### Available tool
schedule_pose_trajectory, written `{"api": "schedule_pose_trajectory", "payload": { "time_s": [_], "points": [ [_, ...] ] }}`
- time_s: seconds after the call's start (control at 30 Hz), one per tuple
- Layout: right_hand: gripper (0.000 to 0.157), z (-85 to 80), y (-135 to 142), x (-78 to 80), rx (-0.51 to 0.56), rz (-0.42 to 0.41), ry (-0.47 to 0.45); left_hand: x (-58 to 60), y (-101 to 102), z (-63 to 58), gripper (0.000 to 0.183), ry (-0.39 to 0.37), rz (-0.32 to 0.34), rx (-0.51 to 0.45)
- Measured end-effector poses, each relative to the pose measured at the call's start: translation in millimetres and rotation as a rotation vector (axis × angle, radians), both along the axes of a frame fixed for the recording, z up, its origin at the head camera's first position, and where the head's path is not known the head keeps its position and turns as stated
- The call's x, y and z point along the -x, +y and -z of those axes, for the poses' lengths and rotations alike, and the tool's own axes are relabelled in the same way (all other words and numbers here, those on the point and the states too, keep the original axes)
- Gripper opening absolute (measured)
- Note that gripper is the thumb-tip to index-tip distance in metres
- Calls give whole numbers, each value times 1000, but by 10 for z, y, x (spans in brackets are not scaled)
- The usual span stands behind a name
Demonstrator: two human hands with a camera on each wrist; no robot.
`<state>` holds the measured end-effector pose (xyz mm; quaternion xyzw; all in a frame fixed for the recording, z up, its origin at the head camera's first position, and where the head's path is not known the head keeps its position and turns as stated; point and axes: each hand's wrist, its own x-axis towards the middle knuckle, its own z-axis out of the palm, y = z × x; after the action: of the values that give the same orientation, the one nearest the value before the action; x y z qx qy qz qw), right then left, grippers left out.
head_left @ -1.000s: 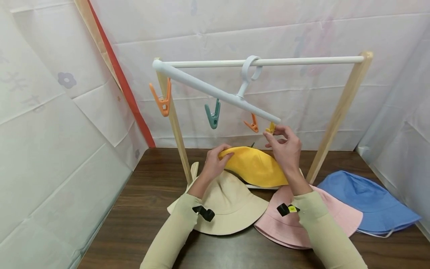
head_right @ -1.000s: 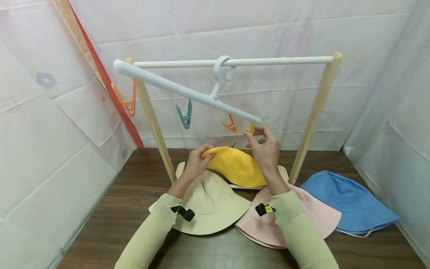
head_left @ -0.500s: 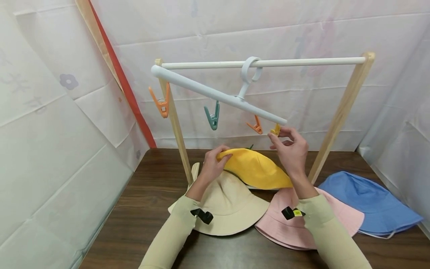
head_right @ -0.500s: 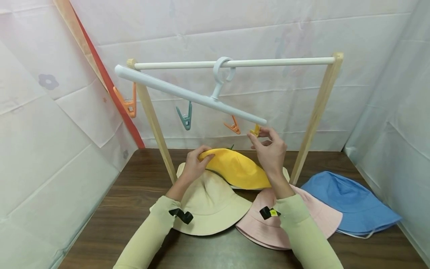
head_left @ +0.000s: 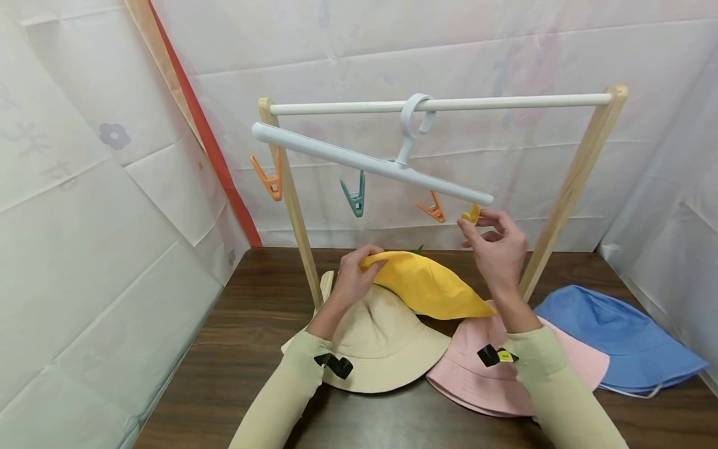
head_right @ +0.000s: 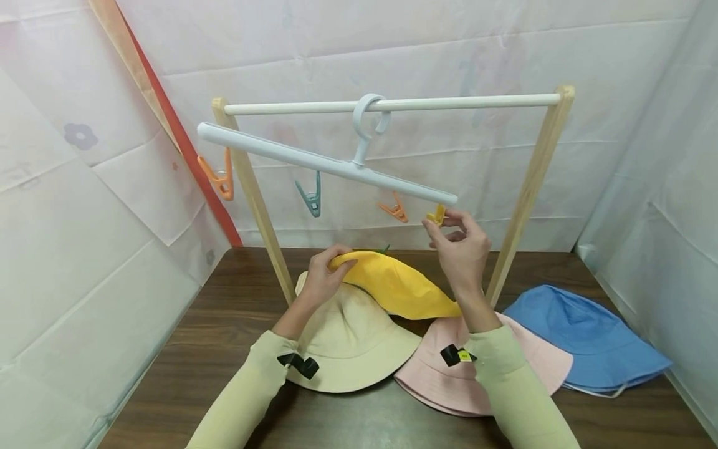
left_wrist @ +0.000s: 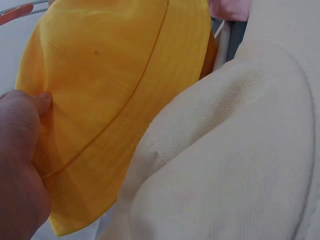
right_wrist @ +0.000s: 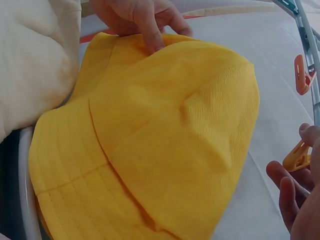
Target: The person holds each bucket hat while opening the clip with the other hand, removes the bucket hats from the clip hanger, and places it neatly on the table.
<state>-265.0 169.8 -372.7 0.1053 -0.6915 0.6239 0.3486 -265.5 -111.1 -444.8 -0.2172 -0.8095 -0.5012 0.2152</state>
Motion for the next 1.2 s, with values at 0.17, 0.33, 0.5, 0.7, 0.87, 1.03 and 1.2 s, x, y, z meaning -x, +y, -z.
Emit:
{"api": "schedule_pose_trajectory", "payload": {
  "time_s": [0.17, 0.33, 0.5, 0.7, 0.87, 1.03, 1.2],
  "points": [
    [37, -30, 35, -9, 16, 14, 15, -30, -15, -30, 10, 31, 7, 5],
    [38, -62, 63, -12, 27, 20, 29, -44, -39, -56, 10, 91, 5, 15],
    [38, -78, 100, -22, 0, 41, 37, -55, -54, -89, 8, 134, 6, 0],
    [35, -88, 145, -35, 8, 72, 56, -66, -92, -81, 6, 125, 13, -49],
    [36, -100, 169, -44, 24, 62, 67, -87, -128, -94, 6, 127, 16, -66],
    [36, -99, 193, -51, 54, 36, 55, -106, -174, -110, 7, 155, 31, -69],
    [38, -91, 231, -66, 54, 35, 33, -116, -230, -93, 6, 166, 31, -70]
  ]
}}
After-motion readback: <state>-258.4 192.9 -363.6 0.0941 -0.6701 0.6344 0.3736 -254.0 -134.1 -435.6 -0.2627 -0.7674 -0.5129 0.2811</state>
